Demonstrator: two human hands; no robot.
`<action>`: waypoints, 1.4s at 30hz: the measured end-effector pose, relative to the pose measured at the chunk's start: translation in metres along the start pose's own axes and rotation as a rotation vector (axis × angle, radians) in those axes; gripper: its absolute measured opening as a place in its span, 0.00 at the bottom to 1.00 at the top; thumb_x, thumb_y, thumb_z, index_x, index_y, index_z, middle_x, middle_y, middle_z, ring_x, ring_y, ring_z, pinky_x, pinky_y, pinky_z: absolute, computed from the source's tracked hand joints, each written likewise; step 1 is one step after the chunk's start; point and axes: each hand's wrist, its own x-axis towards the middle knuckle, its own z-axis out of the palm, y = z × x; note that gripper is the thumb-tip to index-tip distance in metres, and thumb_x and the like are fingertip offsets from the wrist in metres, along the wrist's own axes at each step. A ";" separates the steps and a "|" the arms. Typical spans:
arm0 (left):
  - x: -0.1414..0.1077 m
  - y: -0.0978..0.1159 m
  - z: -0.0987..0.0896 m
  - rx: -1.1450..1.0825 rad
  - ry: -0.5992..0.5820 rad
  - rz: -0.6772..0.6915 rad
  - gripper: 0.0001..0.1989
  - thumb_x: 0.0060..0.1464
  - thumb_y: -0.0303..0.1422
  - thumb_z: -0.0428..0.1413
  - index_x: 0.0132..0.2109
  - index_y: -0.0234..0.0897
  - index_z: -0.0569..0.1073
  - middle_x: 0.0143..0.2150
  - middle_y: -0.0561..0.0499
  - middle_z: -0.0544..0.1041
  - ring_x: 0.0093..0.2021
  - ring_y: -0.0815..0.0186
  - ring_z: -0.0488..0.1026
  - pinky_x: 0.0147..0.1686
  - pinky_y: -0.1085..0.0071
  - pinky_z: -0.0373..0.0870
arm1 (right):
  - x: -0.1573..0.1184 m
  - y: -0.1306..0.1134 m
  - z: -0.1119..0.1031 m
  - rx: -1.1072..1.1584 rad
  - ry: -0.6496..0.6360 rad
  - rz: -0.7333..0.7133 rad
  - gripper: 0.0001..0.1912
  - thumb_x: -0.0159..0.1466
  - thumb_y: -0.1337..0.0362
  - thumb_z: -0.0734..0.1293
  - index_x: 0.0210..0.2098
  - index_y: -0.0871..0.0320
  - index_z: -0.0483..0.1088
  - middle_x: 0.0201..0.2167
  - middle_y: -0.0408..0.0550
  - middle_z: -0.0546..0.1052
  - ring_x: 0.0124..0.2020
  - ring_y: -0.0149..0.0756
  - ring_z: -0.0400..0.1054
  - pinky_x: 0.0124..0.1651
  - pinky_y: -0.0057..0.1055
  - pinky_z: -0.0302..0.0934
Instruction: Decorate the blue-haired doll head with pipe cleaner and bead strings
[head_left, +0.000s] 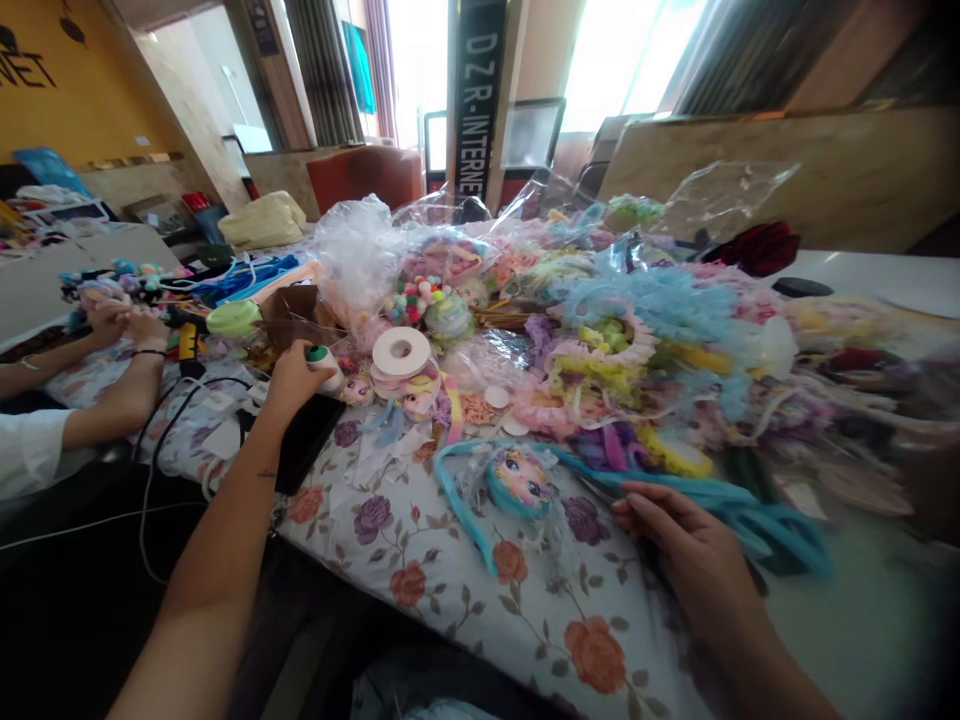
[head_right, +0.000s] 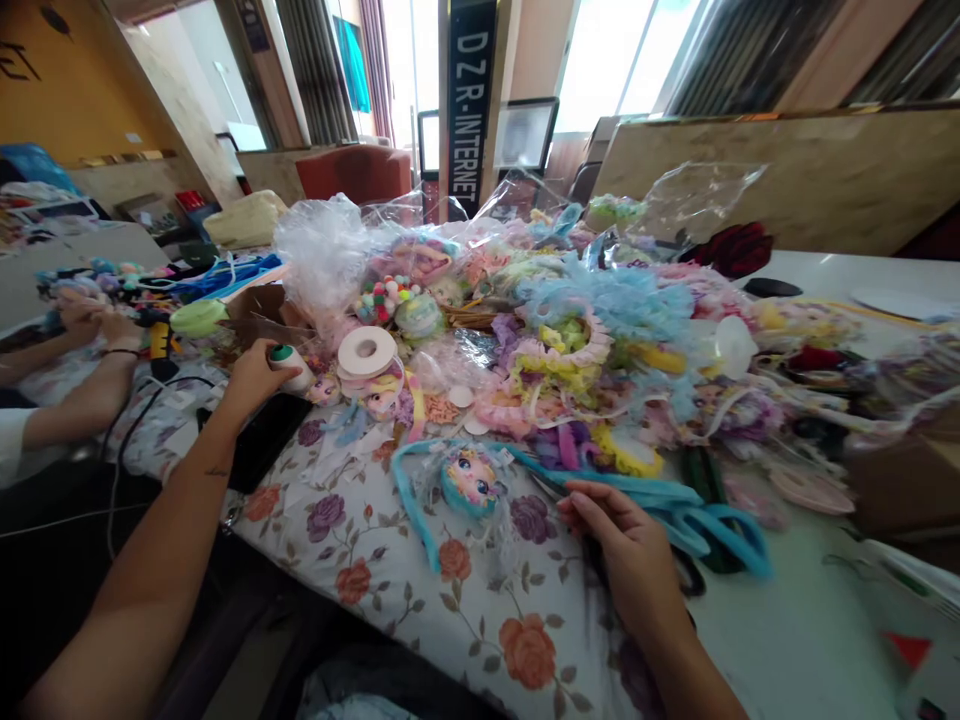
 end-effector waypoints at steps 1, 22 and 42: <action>-0.002 0.001 -0.003 0.011 0.032 0.008 0.27 0.45 0.38 0.63 0.51 0.34 0.68 0.47 0.40 0.74 0.50 0.50 0.72 0.51 0.58 0.67 | 0.000 0.000 0.000 -0.002 -0.002 -0.002 0.22 0.44 0.51 0.78 0.35 0.57 0.77 0.26 0.46 0.79 0.28 0.34 0.70 0.30 0.25 0.65; 0.059 0.038 -0.063 0.587 -0.220 0.485 0.09 0.53 0.22 0.51 0.36 0.24 0.77 0.39 0.40 0.72 0.46 0.57 0.61 0.50 0.61 0.57 | 0.002 0.004 -0.002 0.036 -0.040 -0.008 0.23 0.45 0.50 0.79 0.35 0.57 0.77 0.27 0.46 0.79 0.28 0.32 0.68 0.30 0.25 0.62; -0.028 0.100 -0.053 -0.024 0.125 0.801 0.15 0.63 0.35 0.49 0.46 0.32 0.77 0.44 0.43 0.78 0.48 0.59 0.72 0.53 0.61 0.67 | 0.001 0.007 -0.003 0.011 -0.065 -0.055 0.18 0.51 0.53 0.76 0.36 0.58 0.76 0.27 0.46 0.79 0.28 0.33 0.68 0.31 0.27 0.62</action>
